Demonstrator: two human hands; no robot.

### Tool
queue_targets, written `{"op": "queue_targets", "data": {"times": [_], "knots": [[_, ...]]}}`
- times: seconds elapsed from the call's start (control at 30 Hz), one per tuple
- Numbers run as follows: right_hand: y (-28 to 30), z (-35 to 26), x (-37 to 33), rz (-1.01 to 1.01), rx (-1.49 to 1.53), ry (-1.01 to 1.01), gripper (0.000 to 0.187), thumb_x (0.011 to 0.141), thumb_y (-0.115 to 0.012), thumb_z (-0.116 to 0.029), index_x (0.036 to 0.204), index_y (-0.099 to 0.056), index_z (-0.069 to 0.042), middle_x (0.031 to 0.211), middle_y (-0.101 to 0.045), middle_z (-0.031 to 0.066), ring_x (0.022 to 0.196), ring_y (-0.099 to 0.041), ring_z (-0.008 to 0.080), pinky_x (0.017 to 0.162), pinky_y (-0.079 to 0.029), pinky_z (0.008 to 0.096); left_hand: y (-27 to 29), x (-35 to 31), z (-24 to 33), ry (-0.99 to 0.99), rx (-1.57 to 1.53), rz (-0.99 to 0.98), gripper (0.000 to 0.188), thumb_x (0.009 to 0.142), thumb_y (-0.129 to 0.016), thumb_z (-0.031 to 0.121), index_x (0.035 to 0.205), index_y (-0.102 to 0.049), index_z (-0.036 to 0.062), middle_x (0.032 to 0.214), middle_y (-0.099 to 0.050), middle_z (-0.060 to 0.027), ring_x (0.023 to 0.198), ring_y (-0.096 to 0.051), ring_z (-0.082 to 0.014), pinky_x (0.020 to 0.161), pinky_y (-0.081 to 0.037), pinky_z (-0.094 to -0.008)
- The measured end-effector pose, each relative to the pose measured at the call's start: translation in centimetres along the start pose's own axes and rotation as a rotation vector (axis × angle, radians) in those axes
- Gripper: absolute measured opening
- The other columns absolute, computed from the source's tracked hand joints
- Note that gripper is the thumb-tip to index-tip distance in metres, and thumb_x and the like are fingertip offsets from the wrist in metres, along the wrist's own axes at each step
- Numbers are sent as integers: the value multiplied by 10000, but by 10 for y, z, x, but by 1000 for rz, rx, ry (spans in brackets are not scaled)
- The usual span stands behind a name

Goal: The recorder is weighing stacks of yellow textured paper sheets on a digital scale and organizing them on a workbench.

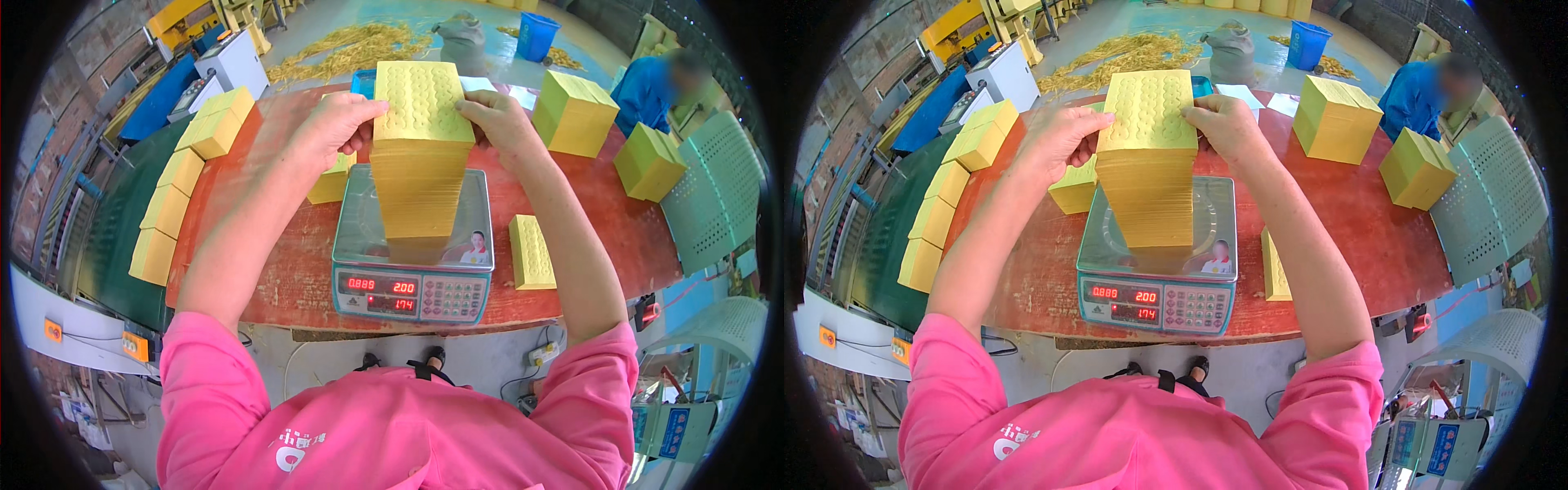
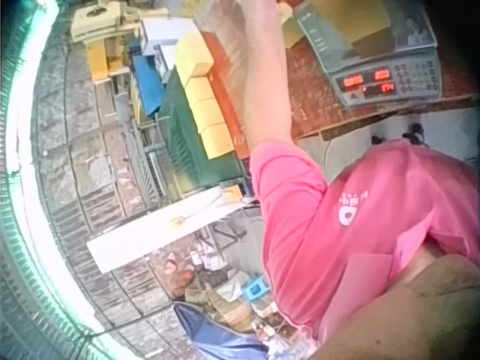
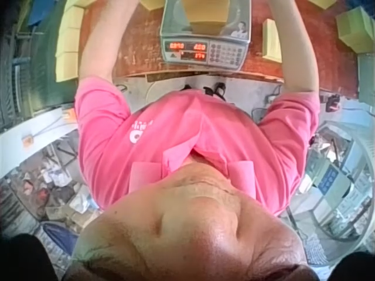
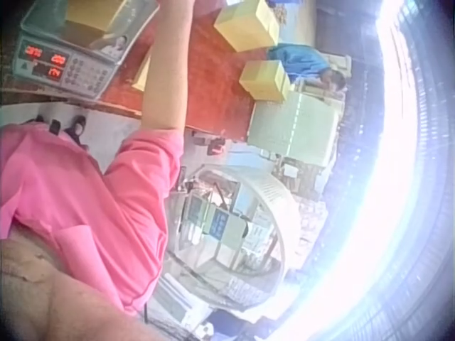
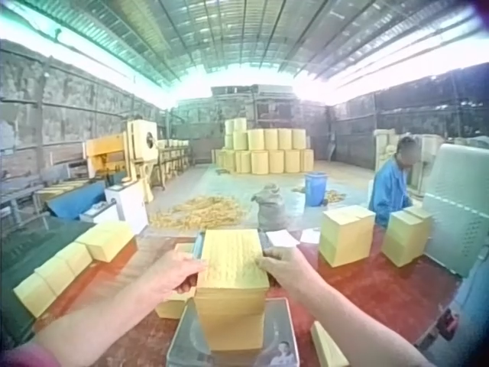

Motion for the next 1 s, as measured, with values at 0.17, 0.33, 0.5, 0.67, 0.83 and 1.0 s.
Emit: {"op": "queue_targets", "data": {"times": [0.17, 0.33, 0.5, 0.67, 0.83, 1.0], "knots": [[-5, -7, -7, 4, 48, 1, 292, 890, -621, -168, 1075, -664, 54, 830, -663, 78, 706, -622, 125, 637, -534, 275, 3, 2, -9, -1, -38, -11, 271, 853, -674, 294, 711, -574, 86, 594, -552, -12, 455, -452, -73, 411, -295, -222], [-6, -9, -11, 20, -40, 13, 322, 889, -624, -174, 1103, -649, 66, 864, -679, 103, 713, -643, 138, 648, -557, 289, 1, -2, -12, -3, -38, -16, 274, 879, -664, 309, 751, -540, 101, 594, -501, 8, 437, -420, -62, 367, -272, -205], [-2, 0, -9, 62, -151, 31, 362, 880, -629, -246, 1112, -660, 31, 843, -688, 120, 701, -647, 155, 637, -543, 297, -1, -3, -13, -27, -33, -10, 274, 877, -667, 312, 751, -533, 109, 589, -512, 14, 433, -436, -52, 363, -292, -194], [-4, 2, -13, 88, -246, 46, 390, 876, -622, -299, 1110, -670, 9, 832, -692, 138, 696, -655, 178, 654, -531, 316, 1, -1, -20, -61, -85, 15, 270, 878, -671, 308, 761, -536, 105, 596, -517, 14, 433, -435, -53, 368, -290, -196], [4, -10, -23, 190, -390, 152, 405, 877, -604, -290, 1160, -640, -1, 829, -696, 159, 694, -672, 207, 693, -528, 337, -6, -5, -17, -105, -130, 58, 261, 878, -682, 300, 845, -540, 84, 631, -525, 12, 443, -424, -49, 375, -285, -200], [-4, -29, -34, 210, -531, 244, 390, 882, -573, -244, 1174, -613, 12, 839, -696, 188, 676, -680, 267, 683, -518, 381, -5, -6, -14, -170, -173, 109, 262, 893, -672, 269, 955, -522, 63, 668, -537, 10, 453, -399, -42, 381, -247, -206]]}}
Point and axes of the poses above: each hand's wrist, its own x-axis towards the middle knuckle, its own y-axis out of the back of the hand, z = x × y, the point moved 7 cm from there along x, towards the middle knuckle
